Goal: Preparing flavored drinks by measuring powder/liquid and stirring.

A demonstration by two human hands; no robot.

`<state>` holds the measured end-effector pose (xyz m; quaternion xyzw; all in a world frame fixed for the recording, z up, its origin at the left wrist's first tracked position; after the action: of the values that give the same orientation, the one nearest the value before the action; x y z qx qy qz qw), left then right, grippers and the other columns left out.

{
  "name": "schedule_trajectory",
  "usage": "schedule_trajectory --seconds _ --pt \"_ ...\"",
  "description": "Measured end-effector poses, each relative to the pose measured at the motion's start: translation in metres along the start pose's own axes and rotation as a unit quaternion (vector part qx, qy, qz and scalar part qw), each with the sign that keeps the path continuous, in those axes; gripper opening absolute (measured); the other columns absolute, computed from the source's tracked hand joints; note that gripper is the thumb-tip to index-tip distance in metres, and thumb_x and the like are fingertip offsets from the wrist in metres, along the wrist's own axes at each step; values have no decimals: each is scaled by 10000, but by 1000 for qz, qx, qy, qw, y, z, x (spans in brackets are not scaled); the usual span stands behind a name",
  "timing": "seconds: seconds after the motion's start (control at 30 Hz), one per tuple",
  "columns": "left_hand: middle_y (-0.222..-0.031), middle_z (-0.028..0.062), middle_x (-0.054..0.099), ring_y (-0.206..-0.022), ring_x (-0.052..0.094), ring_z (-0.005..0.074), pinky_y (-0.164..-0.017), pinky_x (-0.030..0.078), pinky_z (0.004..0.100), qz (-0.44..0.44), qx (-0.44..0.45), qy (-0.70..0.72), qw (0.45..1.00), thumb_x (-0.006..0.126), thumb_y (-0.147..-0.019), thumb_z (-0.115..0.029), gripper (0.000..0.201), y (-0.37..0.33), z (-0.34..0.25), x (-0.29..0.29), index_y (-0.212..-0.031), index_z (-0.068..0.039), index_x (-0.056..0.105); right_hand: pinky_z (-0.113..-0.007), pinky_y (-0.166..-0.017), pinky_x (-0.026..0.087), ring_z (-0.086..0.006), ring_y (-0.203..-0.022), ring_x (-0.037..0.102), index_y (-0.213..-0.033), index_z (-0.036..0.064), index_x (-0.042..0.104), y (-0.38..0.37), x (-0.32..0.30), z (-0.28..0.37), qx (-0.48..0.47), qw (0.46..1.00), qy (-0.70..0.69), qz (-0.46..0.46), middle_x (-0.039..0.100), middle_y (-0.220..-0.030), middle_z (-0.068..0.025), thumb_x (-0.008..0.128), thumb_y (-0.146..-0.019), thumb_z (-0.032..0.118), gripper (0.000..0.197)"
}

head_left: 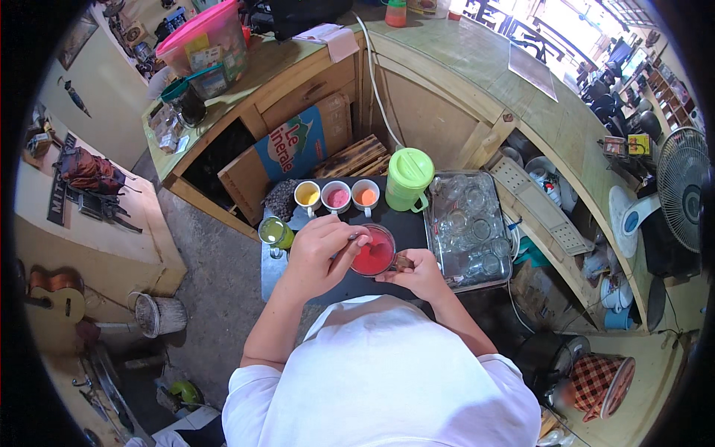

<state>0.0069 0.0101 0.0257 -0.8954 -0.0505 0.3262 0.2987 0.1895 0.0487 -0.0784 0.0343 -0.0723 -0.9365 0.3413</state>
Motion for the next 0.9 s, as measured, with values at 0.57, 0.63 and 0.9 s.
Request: schedule_trajectory --seconds 0.57,0.63,0.9 --pt "-666 79 589 -618 554 227 -583 410 327 15 -16 -39 999 637 -772 -28 26 2 10 7 -764 -52 631 -409 -765 586 -142 -713 619 -575 48 321 -6 0 -7 -10 1000 10 27 417 -639 23 549 -707 -198 360" --pt "-672 78 592 -621 556 228 -586 412 328 12 -6 -56 998 641 -767 -31 23 -1 10 8 -765 -51 630 -410 -762 586 -138 -715 615 -579 48 322 -6 0 -1 -6 1000 10 29 416 -637 23 550 -707 -196 357" --pt "-691 82 610 -617 557 230 -578 414 325 20 47 -124 991 640 -759 -28 18 -6 10 5 -768 -37 627 -406 -755 588 -139 -722 611 -594 41 338 -7 -8 -10 -37 998 -53 3 436 -647 18 554 -712 -181 331"
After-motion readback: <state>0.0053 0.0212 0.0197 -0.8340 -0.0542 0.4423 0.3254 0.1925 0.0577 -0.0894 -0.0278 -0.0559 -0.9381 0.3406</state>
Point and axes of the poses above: each hand's wrist, its own y-axis away from the middle knuckle, its own x-axis out of the palm, z = x × y, the point moved 3 cm from there along -y, towards the middle knuckle
